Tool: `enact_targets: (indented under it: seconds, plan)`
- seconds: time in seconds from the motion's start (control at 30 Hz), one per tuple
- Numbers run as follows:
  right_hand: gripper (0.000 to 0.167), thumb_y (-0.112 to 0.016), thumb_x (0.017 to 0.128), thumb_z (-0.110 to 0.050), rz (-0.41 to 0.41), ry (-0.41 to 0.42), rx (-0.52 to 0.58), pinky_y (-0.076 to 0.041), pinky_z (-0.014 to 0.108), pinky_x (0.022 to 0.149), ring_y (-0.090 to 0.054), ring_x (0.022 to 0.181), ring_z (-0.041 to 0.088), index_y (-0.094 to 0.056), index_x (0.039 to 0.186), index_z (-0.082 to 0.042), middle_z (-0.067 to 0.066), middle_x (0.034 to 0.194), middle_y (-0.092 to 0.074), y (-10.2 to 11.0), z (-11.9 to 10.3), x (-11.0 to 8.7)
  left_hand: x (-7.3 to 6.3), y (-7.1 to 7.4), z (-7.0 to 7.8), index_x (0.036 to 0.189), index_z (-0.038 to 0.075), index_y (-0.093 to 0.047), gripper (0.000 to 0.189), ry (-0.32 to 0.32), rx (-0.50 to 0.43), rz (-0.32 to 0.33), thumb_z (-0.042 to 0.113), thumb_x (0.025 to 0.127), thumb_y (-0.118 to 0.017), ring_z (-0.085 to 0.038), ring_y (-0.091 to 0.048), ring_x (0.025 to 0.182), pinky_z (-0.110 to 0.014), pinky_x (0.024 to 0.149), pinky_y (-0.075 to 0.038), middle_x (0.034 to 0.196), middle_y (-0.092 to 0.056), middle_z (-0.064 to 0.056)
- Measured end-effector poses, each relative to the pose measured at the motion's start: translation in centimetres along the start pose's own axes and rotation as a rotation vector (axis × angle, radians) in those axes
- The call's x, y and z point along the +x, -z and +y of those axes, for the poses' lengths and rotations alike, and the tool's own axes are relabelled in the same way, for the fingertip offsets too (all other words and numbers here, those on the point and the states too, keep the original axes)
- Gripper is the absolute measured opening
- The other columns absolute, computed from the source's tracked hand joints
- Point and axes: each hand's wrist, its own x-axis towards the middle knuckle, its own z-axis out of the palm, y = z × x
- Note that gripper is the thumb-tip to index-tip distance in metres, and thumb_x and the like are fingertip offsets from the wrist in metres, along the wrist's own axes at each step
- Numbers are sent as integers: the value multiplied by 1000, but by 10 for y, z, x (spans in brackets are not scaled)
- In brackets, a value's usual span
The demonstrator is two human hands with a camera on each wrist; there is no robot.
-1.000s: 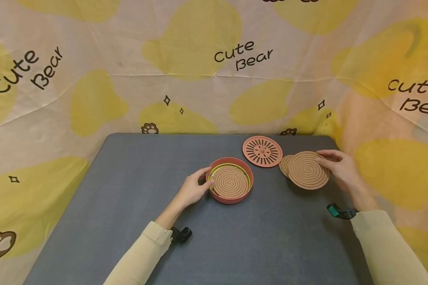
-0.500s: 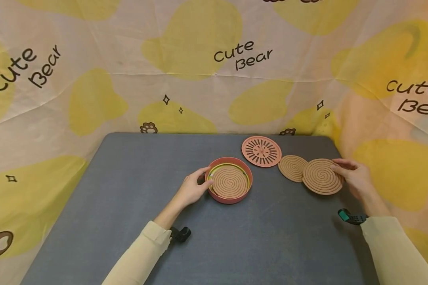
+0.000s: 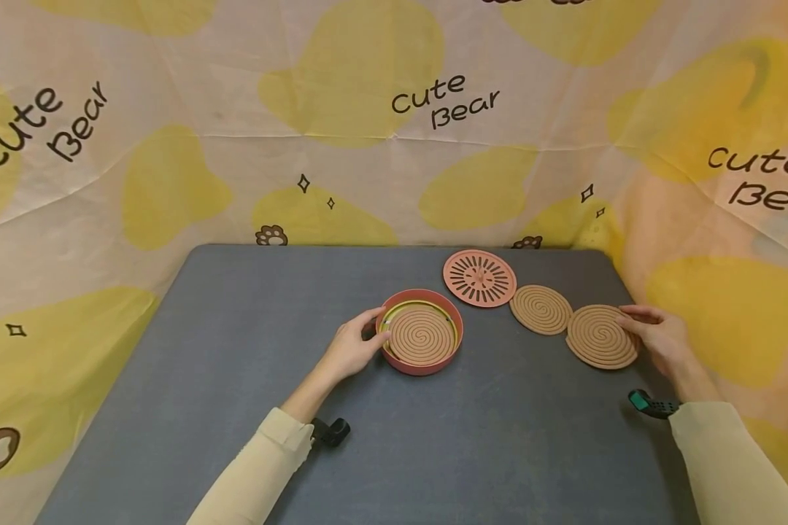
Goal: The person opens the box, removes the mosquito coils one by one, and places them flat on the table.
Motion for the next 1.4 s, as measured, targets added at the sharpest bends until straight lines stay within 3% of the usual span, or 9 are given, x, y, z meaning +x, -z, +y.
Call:
enact_targets:
  seconds: [0.17, 0.37, 0.43, 0.6, 0.87, 1.03, 1.23, 1.4]
  plan:
    - [25, -75, 91, 0, 5, 38, -95, -53, 15, 62, -67, 71, 1, -80, 92, -24, -13, 81, -72, 3, 4, 1, 0, 0, 0, 149, 15, -53, 54, 2, 1, -1, 26, 99, -69, -28, -57, 130, -51, 105, -45, 147, -56, -10]
    - [17, -76, 93, -9, 35, 83, -347, -51, 13, 63, -63, 73, -3, -75, 98, -26, -22, 82, -67, 3, 10, 6, 0, 1, -1, 149, 15, -54, 53, 7, 2, 3, 26, 99, -69, -29, -56, 131, -52, 106, -45, 147, -56, -9]
    - [12, -76, 92, -12, 45, 100, -422, -50, 13, 64, -61, 74, -5, -75, 104, -16, -25, 82, -66, 3, 12, 7, 0, 1, 0, 149, 16, -54, 53, 7, 6, 5, 26, 99, -69, -29, -56, 131, -52, 106, -45, 147, -56, -9]
    - [43, -76, 93, -16, 46, 120, -535, -50, 14, 64, -58, 76, -7, -62, 121, 13, -29, 83, -62, 2, 14, 7, 0, 0, 0, 149, 16, -53, 53, 10, 10, 4, 27, 99, -69, -29, -56, 131, -52, 107, -44, 147, -55, -10]
    - [44, -73, 95, -17, 44, 149, -572, -46, 10, 68, -54, 81, -9, -61, 125, 14, -31, 85, -62, -1, 10, 8, 1, 0, 1, 149, 16, -53, 54, 17, 12, 2, 27, 99, -69, -29, -55, 131, -52, 107, -44, 148, -55, -9]
    - [44, -70, 97, -15, -2, 181, -579, -49, 11, 68, -55, 82, -10, -60, 127, 16, -30, 88, -62, -12, 4, 8, 1, 1, 2, 149, 16, -54, 53, 16, 16, 3, 28, 99, -69, -29, -55, 132, -52, 107, -43, 148, -55, -9]
    - [41, -71, 97, -12, -61, 225, -545, -53, 15, 69, -64, 82, -2, -61, 123, 17, -14, 94, -72, -30, -3, 8, 0, 0, 2, 149, 15, -53, 53, 6, 14, -1, 27, 100, -68, -29, -56, 130, -53, 106, -44, 147, -56, -10]
    - [38, -73, 96, -16, -70, 272, -576, -54, 17, 68, -65, 83, 0, -66, 121, 12, -11, 96, -73, -47, -6, 8, 0, -1, 2, 149, 15, -53, 54, 15, 10, 2, 28, 99, -69, -29, -56, 130, -53, 106, -44, 147, -56, -9]
